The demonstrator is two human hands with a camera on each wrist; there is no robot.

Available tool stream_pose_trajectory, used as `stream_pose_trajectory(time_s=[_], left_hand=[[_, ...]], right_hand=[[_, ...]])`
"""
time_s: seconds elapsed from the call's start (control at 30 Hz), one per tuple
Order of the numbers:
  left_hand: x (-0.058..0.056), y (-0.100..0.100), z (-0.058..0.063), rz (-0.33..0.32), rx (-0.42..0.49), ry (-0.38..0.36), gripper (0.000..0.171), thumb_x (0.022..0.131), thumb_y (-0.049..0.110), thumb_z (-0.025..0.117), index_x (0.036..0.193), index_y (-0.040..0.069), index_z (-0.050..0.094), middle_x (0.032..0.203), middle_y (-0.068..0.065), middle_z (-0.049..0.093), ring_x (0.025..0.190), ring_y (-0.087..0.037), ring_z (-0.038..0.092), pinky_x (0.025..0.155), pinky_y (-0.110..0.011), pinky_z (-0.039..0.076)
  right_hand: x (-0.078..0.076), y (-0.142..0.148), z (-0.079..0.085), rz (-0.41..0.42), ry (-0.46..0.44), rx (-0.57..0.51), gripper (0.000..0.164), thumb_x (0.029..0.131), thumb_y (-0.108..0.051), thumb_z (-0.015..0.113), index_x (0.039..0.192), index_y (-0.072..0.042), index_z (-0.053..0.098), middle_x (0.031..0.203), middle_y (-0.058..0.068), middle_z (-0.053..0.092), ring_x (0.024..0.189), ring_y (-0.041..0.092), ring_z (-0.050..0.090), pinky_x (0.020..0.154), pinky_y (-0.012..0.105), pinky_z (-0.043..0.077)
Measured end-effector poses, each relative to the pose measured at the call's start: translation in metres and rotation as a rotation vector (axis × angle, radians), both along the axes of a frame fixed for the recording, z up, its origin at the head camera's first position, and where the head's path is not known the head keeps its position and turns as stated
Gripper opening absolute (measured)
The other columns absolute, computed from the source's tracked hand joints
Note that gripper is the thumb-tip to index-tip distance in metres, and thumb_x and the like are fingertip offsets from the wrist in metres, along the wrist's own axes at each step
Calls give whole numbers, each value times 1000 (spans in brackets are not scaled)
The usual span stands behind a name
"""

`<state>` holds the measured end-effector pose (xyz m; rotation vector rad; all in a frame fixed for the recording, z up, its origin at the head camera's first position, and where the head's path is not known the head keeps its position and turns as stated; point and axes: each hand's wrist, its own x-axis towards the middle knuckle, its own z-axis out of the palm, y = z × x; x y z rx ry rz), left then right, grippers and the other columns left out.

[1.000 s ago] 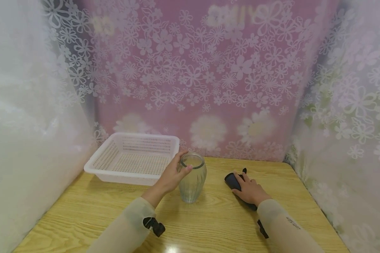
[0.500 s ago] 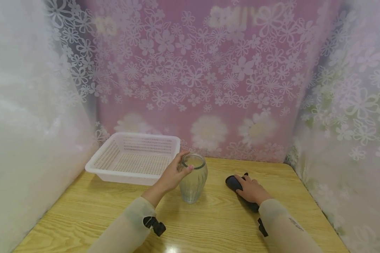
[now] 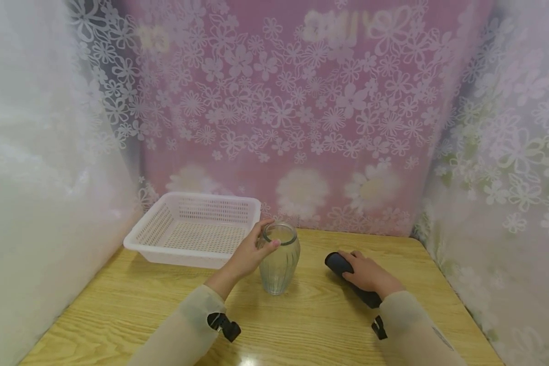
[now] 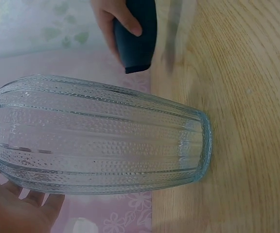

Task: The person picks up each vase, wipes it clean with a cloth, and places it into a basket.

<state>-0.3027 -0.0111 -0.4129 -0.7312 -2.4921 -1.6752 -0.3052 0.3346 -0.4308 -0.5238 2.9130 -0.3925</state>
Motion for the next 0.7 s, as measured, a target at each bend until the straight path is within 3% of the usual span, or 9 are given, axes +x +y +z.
stream_pose_trajectory(time_s=[0.37, 0.7], left_hand=[[0, 0, 0, 14, 6, -8, 73, 93, 62, 60, 155, 37, 31, 158, -4, 37, 146, -34, 31, 110, -66, 29], [2, 0, 1, 11, -3, -10, 75, 92, 67, 57, 155, 38, 30, 159, -6, 35, 145, -38, 31, 108, -68, 31]], right_hand=[[13, -14, 29, 53, 122, -26, 69, 99, -25, 64, 157, -6, 30, 149, 40, 30, 126, 60, 43, 93, 71, 41], [27, -32, 56, 21, 252, -118, 68, 101, -25, 61, 158, -8, 28, 153, 33, 30, 129, 58, 42, 93, 70, 41]])
